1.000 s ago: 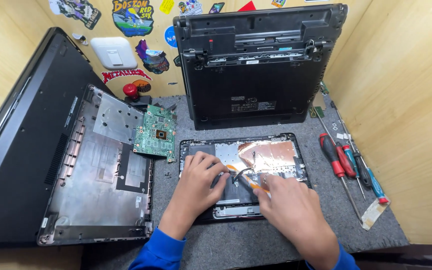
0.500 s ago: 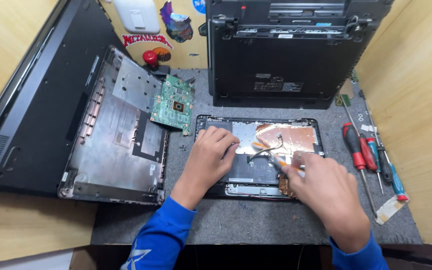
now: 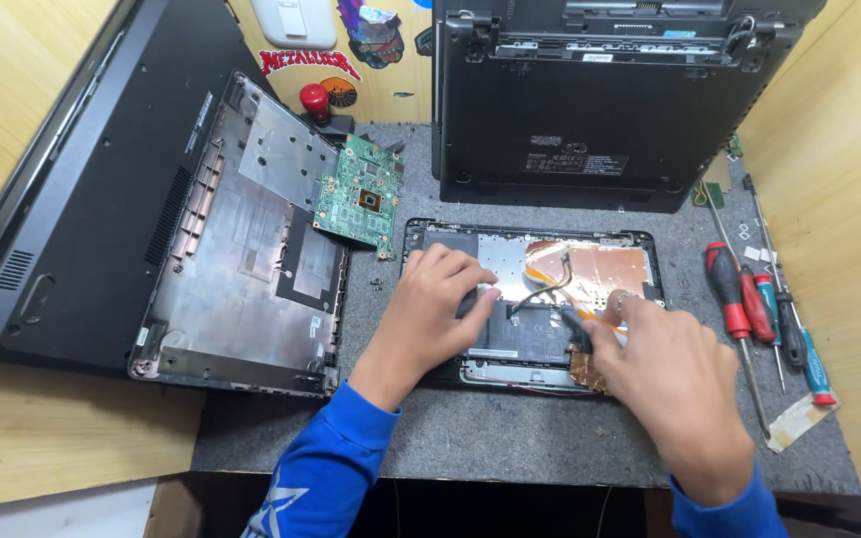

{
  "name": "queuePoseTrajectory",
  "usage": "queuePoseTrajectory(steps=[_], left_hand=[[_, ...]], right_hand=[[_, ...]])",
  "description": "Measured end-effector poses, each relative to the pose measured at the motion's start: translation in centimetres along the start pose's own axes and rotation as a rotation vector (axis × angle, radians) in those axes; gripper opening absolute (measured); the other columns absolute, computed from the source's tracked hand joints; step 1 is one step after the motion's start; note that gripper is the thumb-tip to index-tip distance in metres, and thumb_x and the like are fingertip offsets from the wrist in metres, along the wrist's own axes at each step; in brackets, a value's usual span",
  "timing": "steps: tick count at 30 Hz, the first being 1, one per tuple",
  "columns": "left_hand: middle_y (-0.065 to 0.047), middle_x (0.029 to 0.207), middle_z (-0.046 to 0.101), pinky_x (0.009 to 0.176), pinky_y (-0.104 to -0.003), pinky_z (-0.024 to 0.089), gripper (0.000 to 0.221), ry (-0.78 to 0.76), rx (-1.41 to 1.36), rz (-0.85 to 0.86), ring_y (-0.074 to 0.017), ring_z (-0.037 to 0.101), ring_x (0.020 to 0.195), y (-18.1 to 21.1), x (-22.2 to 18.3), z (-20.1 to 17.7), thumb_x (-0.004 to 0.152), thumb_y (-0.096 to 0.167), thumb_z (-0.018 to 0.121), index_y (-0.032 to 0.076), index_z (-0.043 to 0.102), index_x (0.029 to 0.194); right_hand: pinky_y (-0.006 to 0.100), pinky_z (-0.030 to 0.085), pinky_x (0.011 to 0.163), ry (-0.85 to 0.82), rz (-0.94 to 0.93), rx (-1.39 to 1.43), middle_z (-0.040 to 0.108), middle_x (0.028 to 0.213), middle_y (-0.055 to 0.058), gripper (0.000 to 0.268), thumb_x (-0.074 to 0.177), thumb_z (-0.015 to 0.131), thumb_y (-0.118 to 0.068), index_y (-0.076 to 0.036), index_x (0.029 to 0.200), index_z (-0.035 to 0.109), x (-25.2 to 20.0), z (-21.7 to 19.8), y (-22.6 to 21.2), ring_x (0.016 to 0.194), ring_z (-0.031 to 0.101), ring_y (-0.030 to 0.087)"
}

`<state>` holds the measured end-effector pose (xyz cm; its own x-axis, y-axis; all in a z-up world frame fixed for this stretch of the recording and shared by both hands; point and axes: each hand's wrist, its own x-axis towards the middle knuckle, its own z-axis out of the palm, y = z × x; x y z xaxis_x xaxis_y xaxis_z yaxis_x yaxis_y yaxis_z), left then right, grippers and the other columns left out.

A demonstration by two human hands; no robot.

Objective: Cleaning a laptop motherboard with a toothbrush and disassembling internal components using a screwdriver at a repair bench.

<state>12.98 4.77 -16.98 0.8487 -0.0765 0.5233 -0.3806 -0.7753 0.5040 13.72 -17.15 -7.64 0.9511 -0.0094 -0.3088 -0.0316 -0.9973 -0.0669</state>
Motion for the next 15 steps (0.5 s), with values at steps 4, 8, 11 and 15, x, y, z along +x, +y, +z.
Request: queuePoseTrajectory(steps=[4, 8, 11, 15], left_hand=[[-0.003, 0.088, 0.071, 0.089, -0.034, 0.047, 0.018, -0.078, -0.024, 0.084, -0.0202, 0.063, 0.091, 1.3, 0.0, 0.1, 0.090, 0.027, 0.070, 0.015, 0.078, 0.101], [-0.005, 0.092, 0.071, 0.092, -0.036, 0.047, 0.019, -0.123, 0.007, 0.112, -0.0215, 0.062, 0.096, 1.8, -0.1, -0.2, 0.088, 0.022, 0.072, 0.014, 0.077, 0.105], [-0.005, 0.093, 0.071, 0.093, -0.036, 0.046, 0.016, -0.153, 0.009, 0.112, -0.0217, 0.062, 0.097, 1.8, -0.2, -0.4, 0.089, 0.020, 0.072, 0.015, 0.077, 0.104], [-0.005, 0.099, 0.065, 0.078, -0.041, 0.039, 0.017, -0.139, 0.020, 0.218, -0.0271, 0.053, 0.093, 1.3, -0.4, 0.1, 0.095, 0.023, 0.069, 0.012, 0.070, 0.108]], right_hand=[[0.054, 0.060, 0.078, 0.130, -0.058, 0.042, 0.075, 0.085, 0.026, 0.035, 0.098, 0.055, -0.037, -0.013, 0.113, 0.076, 1.3, 3.0, -1.6, 0.091, 0.077, 0.047], [0.055, 0.059, 0.074, 0.154, -0.070, 0.029, 0.075, 0.083, 0.026, 0.035, 0.102, 0.051, -0.033, -0.007, 0.106, 0.074, 1.9, 3.0, -2.9, 0.089, 0.076, 0.049], [0.056, 0.060, 0.073, 0.133, -0.097, 0.042, 0.075, 0.084, 0.029, 0.035, 0.102, 0.051, -0.030, -0.006, 0.111, 0.075, 0.6, 2.1, -3.0, 0.090, 0.075, 0.051], [0.059, 0.051, 0.081, -0.015, 0.010, -0.036, 0.074, 0.101, 0.021, 0.034, 0.101, 0.044, -0.044, -0.016, 0.109, 0.062, 0.0, 2.0, -2.3, 0.098, 0.068, 0.052]])
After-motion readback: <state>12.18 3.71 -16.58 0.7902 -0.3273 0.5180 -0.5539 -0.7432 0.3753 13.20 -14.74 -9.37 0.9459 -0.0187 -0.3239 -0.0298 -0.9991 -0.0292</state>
